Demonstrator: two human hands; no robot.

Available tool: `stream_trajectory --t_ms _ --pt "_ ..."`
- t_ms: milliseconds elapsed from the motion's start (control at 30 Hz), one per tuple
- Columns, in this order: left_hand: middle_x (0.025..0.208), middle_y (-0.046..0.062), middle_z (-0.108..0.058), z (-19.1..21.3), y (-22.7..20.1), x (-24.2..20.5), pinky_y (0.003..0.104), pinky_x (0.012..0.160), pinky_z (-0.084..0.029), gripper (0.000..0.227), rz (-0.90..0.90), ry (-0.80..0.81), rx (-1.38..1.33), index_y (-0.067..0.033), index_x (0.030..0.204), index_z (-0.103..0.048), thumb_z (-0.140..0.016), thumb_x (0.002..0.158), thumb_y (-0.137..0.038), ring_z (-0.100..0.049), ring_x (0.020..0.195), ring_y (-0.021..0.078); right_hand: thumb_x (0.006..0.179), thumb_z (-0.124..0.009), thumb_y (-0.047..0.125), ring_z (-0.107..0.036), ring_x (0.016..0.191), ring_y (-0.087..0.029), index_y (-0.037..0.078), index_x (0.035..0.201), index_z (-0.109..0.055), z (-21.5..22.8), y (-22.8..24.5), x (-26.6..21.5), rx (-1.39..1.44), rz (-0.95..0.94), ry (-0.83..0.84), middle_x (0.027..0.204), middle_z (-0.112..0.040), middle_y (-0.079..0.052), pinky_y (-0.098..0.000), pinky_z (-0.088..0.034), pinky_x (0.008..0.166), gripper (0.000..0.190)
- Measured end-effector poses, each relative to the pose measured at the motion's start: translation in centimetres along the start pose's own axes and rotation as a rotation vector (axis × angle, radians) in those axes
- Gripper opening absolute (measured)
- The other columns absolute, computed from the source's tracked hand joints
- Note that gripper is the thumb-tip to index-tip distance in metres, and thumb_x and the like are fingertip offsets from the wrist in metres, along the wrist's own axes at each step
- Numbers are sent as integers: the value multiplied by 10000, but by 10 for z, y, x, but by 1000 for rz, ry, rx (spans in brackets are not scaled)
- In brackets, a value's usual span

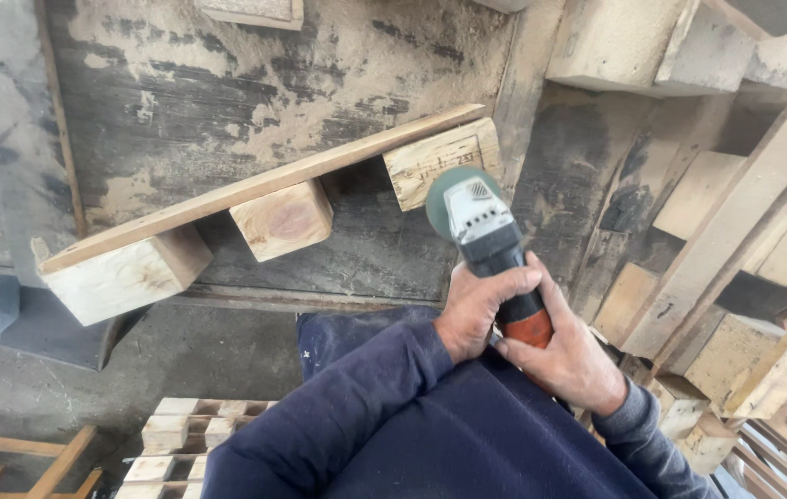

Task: The person uses a handheld electric sander to smooth the surfaces of small wooden blocks placed on a workbench. The person repositions the blocks and continues sanding different faces.

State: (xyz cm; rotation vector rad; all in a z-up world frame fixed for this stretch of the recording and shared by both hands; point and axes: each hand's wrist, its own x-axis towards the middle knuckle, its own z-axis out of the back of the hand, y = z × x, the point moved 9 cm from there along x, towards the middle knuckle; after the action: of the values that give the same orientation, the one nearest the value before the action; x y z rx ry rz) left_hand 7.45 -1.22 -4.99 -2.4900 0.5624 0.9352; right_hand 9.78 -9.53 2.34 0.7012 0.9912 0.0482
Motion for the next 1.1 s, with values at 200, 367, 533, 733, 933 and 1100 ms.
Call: stream_trajectory --t_ms 200,367,533,733,933,1100 --pt "1031 81 -678 14 11 -9 374 867 -586 336 -28 2 -53 -10 1123 -643 -806 857 -134 -667 944 178 725 -776 283 -689 1201 -331 132 1627 -73 -13 -18 -2 30 -144 26 1340 -630 -226 -416 -538 1014 1153" --pt "1020 58 -675 18 7 -14 366 880 -588 346 5 -29 -80 -41 1117 -633 -800 830 -135 -670 946 163 723 -773 277 -664 1219 -338 147 1632 -75 -17 -9 -4 -9 -118 45 1356 -615 -232 -425 -525 1016 1153" --pt "1009 81 -664 26 12 -30 385 868 -587 345 -20 -15 -80 -25 1123 -629 -798 854 -160 -662 940 181 723 -772 285 -675 1222 -336 164 1666 -81 -32 -13 -12 34 -113 67 1370 -610 -217 -423 -534 1008 1175" --pt "1013 69 -663 32 18 -32 381 870 -595 359 -21 -34 -61 -39 1115 -626 -808 828 -155 -663 939 166 736 -780 267 -656 1243 -318 159 1633 -67 -41 -21 -15 56 -97 72 1397 -591 -209 -401 -522 1033 1151" --pt "1037 81 -676 27 29 -10 387 886 -593 381 -37 19 -7 -32 1134 -630 -817 828 -161 -672 974 179 760 -779 213 -640 1255 -313 132 1635 -67 -30 -34 -10 88 -1 -14 1400 -581 -219 -403 -522 1028 1131" --pt "1043 75 -672 20 36 6 398 887 -603 439 -68 28 37 -63 1152 -601 -829 796 -183 -681 975 182 770 -754 185 -677 1191 -289 116 1637 -54 -20 -44 -8 138 23 -29 1363 -601 -204 -394 -556 993 1117"
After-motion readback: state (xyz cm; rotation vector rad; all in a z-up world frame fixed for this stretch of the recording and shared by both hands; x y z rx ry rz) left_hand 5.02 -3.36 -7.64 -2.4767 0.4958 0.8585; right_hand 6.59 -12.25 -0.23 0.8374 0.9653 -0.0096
